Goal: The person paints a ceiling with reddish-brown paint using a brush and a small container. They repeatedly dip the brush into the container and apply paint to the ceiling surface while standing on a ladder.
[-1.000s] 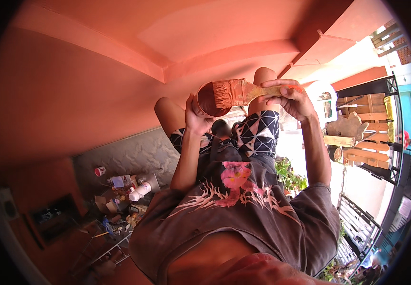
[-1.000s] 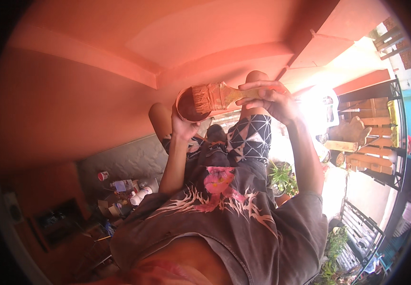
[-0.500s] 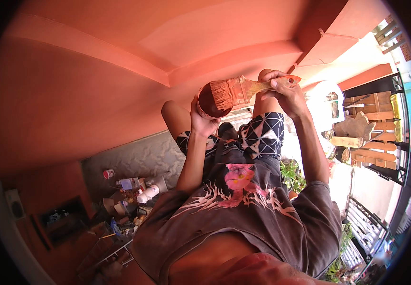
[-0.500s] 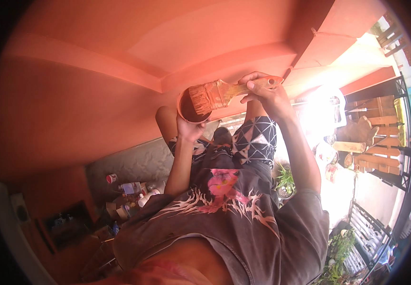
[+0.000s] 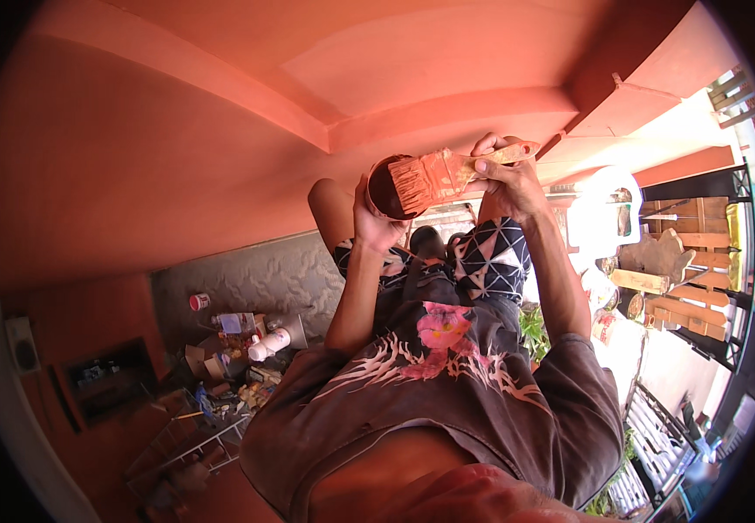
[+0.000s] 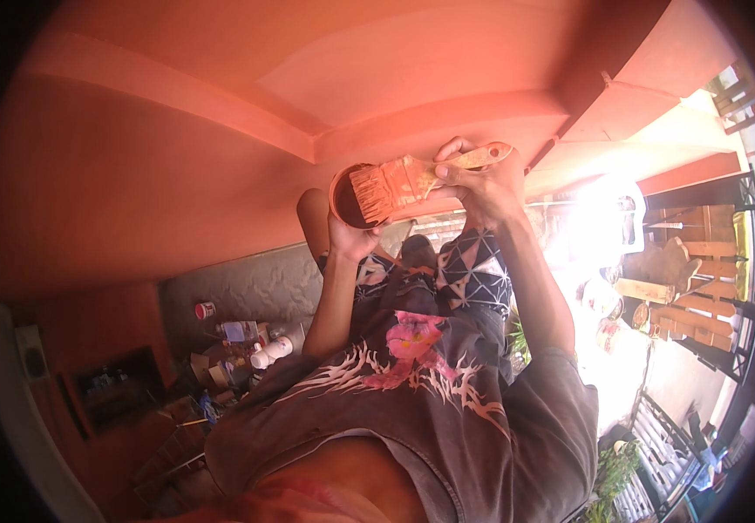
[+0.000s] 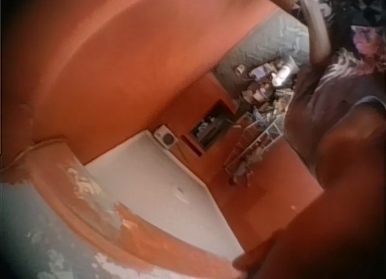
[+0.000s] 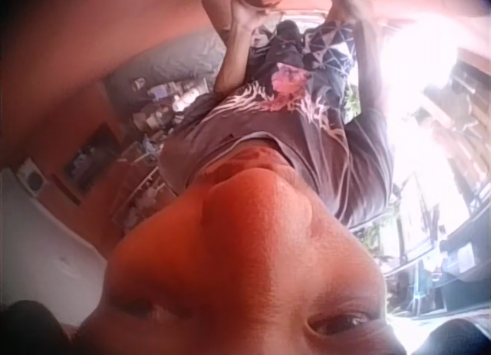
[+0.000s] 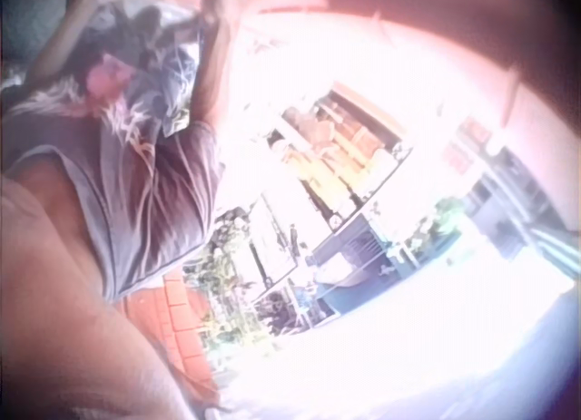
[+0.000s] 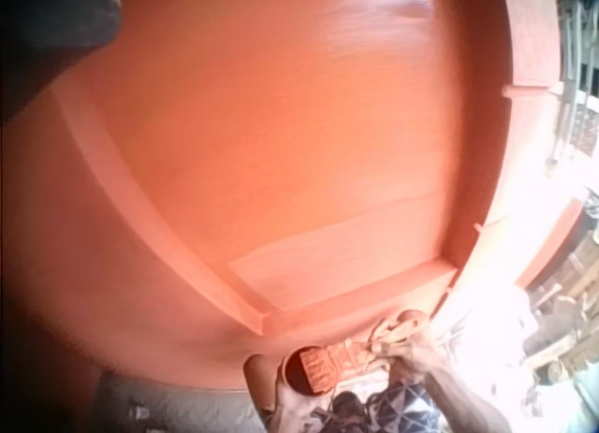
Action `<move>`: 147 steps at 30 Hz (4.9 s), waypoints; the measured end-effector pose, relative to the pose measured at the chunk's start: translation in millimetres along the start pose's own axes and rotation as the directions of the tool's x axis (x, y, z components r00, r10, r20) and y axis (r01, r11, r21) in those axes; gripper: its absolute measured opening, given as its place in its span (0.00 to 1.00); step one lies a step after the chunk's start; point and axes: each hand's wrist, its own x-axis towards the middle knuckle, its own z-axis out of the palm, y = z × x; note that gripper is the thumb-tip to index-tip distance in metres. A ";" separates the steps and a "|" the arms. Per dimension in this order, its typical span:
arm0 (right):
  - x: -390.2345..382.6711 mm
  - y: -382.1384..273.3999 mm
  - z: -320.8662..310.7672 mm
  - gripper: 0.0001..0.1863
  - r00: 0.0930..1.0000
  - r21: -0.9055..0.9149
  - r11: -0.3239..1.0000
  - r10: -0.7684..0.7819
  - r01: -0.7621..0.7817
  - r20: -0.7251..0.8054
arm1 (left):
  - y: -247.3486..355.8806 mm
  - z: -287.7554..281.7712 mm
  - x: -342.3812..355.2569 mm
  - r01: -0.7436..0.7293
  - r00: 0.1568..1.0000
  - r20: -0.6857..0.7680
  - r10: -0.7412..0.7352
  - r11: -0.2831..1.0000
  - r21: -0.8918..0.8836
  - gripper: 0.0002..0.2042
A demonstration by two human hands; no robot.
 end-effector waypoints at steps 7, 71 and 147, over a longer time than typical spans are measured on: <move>19.8 12.4 -11.6 0.12 0.999 0.276 0.960 -0.034 0.039 -0.023 | 9.0 -23.7 -2.9 0.057 0.998 -0.019 -0.059 0.994 -0.093 0.34; 125.9 -83.7 -130.3 0.08 -0.192 -0.927 -0.059 -0.981 0.371 -0.015 | 29.8 6.4 -44.5 0.015 0.999 -0.032 -0.018 0.996 -0.093 0.31; 156.7 91.5 79.7 0.02 0.166 -0.808 -0.117 -0.952 0.577 0.256 | 29.2 -85.5 -121.0 -0.338 0.917 0.068 0.394 0.855 -0.393 0.33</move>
